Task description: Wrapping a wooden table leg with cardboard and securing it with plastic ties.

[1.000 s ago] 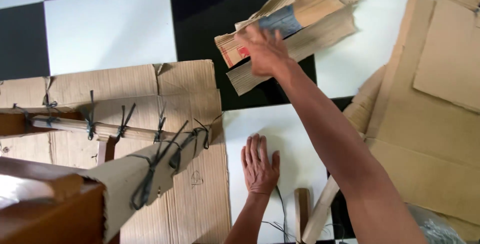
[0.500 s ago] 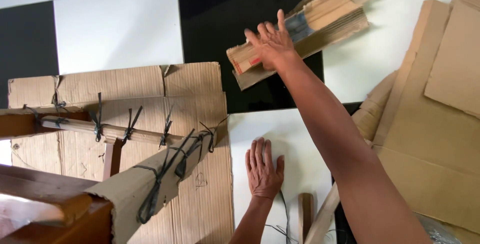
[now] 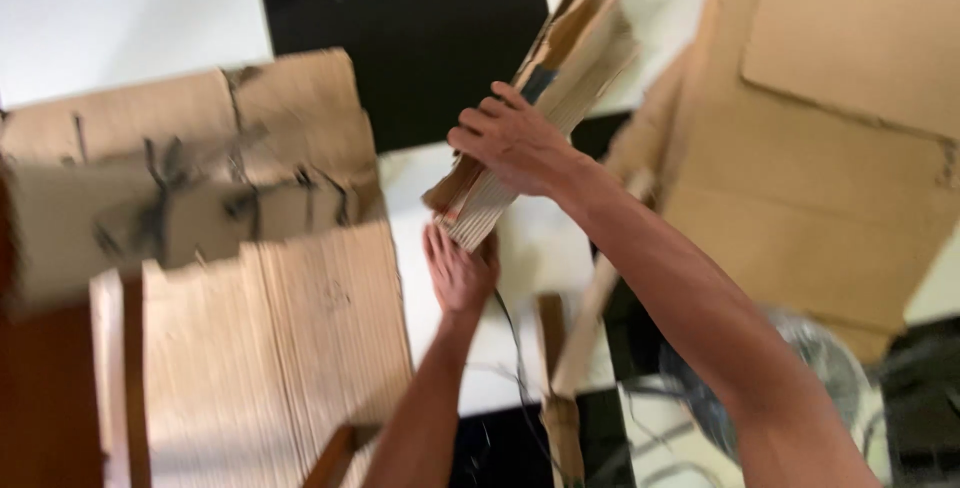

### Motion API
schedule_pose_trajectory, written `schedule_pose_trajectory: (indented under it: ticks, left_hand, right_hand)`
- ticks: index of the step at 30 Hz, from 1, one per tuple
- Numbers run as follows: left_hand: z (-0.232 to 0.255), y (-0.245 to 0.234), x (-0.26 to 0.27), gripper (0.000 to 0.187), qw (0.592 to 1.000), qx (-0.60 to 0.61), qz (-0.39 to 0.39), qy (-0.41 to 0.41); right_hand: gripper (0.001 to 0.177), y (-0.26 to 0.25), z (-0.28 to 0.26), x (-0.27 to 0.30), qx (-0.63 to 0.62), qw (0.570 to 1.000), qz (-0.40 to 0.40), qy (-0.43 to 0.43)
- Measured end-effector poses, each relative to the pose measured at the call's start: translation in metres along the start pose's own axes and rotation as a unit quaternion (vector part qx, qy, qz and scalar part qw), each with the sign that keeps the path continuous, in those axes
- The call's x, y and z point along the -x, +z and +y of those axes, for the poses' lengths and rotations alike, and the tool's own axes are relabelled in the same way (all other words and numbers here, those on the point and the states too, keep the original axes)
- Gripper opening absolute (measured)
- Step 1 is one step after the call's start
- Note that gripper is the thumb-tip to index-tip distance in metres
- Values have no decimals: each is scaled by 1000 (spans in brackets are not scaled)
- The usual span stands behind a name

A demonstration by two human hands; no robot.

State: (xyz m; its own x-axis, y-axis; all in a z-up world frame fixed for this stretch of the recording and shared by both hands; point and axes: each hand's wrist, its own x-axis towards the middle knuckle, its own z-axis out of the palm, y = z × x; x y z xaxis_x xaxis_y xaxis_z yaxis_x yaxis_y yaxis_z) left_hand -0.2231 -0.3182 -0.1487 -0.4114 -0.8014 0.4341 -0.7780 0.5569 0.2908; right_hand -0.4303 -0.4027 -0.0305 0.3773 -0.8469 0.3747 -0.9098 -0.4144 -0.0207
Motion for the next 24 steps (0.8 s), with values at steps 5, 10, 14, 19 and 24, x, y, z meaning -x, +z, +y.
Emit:
schedule_pose_trajectory:
  ticks: [5,10,14,19,24]
  left_hand:
    - [21,-73,-11,46,982,160,-88,-44]
    - [23,-104,89,23,935,322,-12,-148]
    - [61,-188,116,40,679,590,-67,-431]
    - [87,-277,187,62,571,657,-103,-481]
    - [95,-327,226,61,618,633,-208,-418]
  right_hand:
    - [28,-60,-83,70,24,998,-44,-26]
    - [16,-128,-179,128,-59,994,-96,4]
    - [29,-120,-216,161,-184,978,-101,15]
    - [61,-154,-282,202,-70,969,-236,-3]
    - [95,-172,-318,240,-110,971,-181,114]
